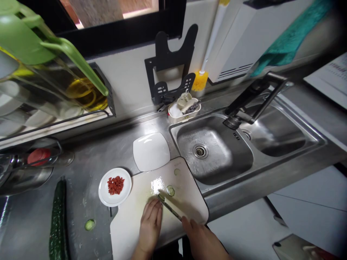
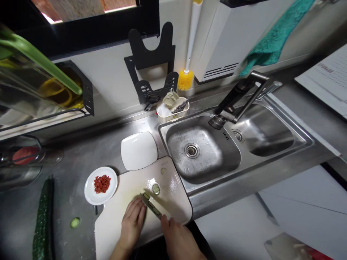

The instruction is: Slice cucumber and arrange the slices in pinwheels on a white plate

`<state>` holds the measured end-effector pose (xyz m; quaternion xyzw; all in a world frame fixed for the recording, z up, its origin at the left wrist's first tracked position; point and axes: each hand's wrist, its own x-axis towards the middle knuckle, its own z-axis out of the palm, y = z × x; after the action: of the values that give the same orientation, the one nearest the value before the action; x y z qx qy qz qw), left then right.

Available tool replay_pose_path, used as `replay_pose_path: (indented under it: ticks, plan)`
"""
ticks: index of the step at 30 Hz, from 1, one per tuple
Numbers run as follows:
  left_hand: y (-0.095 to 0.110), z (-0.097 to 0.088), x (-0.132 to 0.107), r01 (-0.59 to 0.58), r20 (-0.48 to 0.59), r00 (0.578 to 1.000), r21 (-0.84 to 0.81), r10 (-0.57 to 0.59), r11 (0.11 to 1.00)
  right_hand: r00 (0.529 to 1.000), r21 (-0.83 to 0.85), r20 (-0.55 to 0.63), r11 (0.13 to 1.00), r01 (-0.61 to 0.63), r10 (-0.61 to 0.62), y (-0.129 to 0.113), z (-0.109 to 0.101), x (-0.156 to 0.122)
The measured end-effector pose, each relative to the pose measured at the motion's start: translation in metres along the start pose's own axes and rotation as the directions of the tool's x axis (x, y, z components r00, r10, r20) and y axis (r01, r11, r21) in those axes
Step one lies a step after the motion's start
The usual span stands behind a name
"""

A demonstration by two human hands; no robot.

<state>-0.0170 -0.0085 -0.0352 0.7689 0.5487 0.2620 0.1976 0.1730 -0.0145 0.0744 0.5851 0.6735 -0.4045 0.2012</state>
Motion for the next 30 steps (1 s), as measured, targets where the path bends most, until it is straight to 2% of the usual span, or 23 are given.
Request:
replay_pose_path:
  ticks: [11, 30]
  plan:
    - [0.000, 0.000, -0.001, -0.002, 0.014, 1.000, 0.000, 0.002, 1.000, 0.994, -0.024, -0.100, 0.999, 0.035, -0.037, 0.002, 0.005, 0.002]
    - [-0.003, 0.001, -0.002, -0.004, 0.013, 1.000, -0.011, 0.004, 1.000, 0.989, -0.017, -0.137, 0.999, 0.050, -0.052, -0.003, 0.004, 0.013]
